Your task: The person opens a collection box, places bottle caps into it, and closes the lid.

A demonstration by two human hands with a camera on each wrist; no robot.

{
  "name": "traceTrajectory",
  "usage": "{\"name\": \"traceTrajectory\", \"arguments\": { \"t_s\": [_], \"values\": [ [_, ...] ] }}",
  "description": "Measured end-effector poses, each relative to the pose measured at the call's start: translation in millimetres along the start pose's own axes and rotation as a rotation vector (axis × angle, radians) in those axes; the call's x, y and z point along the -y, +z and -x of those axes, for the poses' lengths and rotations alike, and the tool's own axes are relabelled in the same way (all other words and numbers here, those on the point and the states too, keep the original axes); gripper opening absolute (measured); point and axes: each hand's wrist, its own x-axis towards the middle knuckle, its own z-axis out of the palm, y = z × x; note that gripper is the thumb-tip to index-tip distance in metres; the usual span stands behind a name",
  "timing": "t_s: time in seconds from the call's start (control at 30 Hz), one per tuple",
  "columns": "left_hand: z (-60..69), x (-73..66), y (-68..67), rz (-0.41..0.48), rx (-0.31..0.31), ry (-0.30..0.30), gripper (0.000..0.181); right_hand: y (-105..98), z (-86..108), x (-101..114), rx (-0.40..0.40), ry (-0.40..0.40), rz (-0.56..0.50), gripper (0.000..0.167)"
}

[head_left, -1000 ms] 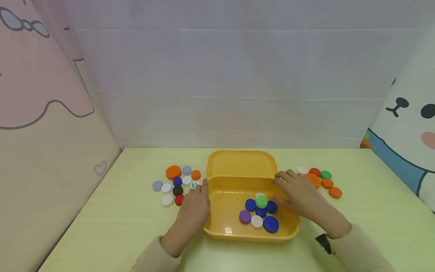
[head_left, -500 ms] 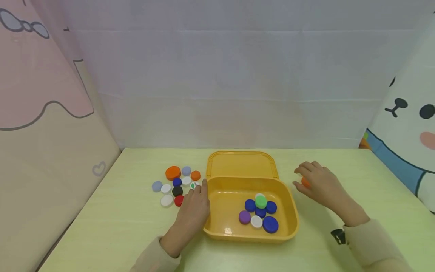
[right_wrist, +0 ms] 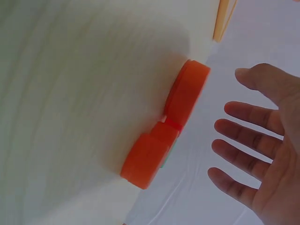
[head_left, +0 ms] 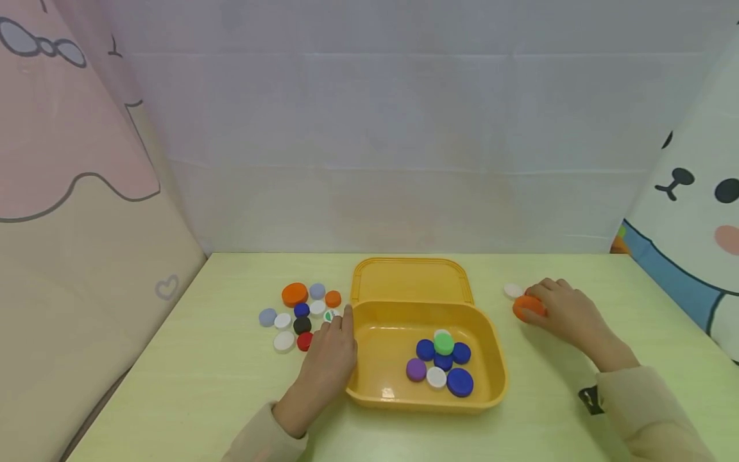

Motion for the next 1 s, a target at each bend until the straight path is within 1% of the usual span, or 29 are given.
{"name": "traceTrajectory", "arguments": {
  "t_s": [0.1, 0.4, 0.5, 0.8, 0.9, 1.0],
  "values": [
    [0.1, -0.1, -0.6, 0.005, 0.001, -0.002, 0.045, 3, 0.3, -6, 0.025, 0.015, 0.004, 0.040],
    [-1.4, -0.6, 0.3, 0.011, 0.045, -0.021, 0.046, 9, -2.1, -14, 0.097, 0.053, 0.007, 0.047],
    [-1.6, -0.8, -0.1, 0.005, 0.043, -0.017, 0.046, 11, -2.7, -15, 0.105, 0.054, 0.004, 0.047],
    [-2.4, -0.2, 1.6, 0.001, 0.033, -0.008, 0.046, 15, -3.4, -17, 0.093, 0.037, -0.016, 0.048],
    [-1.8, 0.0, 1.8, 0.001, 0.017, -0.001, 0.045, 16, -4.0, -17, 0.113, 0.044, -0.023, 0.049],
    [-1.4, 0.0, 1.5, 0.009, 0.024, -0.009, 0.046, 16, -4.7, -17, 0.133, 0.050, -0.024, 0.051]
  ]
}}
